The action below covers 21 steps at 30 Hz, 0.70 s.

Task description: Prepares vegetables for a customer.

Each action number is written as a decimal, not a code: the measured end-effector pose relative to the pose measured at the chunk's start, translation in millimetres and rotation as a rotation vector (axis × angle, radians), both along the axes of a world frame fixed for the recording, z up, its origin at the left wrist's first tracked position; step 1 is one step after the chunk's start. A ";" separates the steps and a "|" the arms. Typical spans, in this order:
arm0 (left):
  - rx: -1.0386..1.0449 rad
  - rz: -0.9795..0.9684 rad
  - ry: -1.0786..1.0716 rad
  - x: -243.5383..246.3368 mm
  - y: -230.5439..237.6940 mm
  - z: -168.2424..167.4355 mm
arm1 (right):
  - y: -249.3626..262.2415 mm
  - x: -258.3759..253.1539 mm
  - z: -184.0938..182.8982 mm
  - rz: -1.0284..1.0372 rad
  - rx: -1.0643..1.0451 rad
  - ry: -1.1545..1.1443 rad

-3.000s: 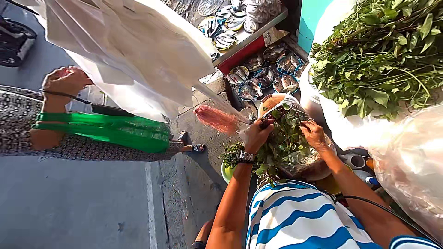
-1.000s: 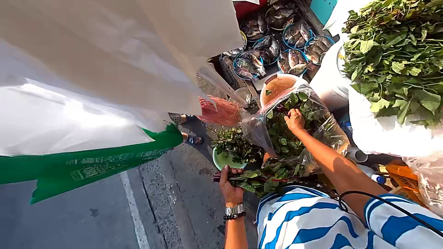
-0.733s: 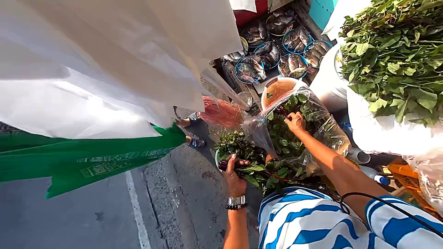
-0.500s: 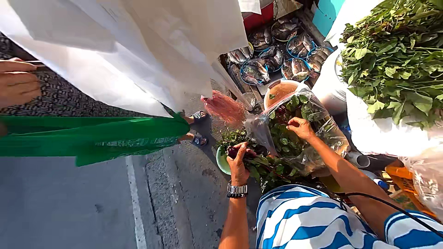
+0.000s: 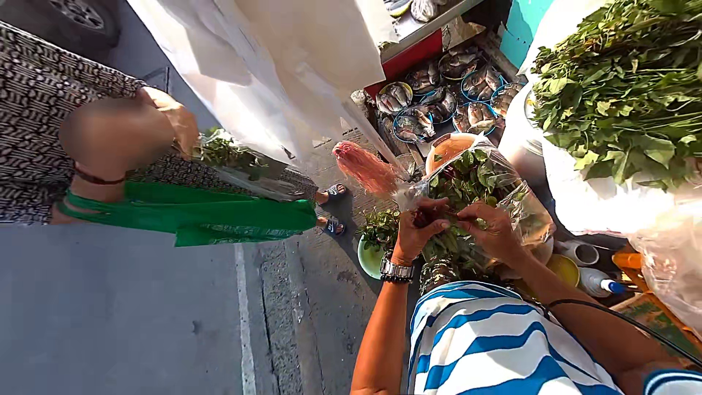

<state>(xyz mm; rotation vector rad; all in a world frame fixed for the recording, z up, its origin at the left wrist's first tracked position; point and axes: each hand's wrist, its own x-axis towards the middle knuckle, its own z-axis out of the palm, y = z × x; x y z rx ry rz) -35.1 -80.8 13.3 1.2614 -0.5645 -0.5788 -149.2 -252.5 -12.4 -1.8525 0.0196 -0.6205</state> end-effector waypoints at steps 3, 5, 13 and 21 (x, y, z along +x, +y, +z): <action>0.019 0.010 -0.011 -8.7 -14.7 0.3 | 3.2 1.3 -1.4 -0.016 0.006 -0.002; 0.004 0.030 -0.018 -12.8 -23.3 -4.5 | 6.8 2.8 -6.3 -0.039 -0.012 -0.014; -0.034 0.255 0.173 -7.0 -16.0 -25.9 | -71.5 3.1 -66.9 0.024 -0.064 0.365; 0.081 0.523 0.187 7.9 -26.1 -44.6 | -90.6 -44.8 -74.3 0.404 -0.603 1.315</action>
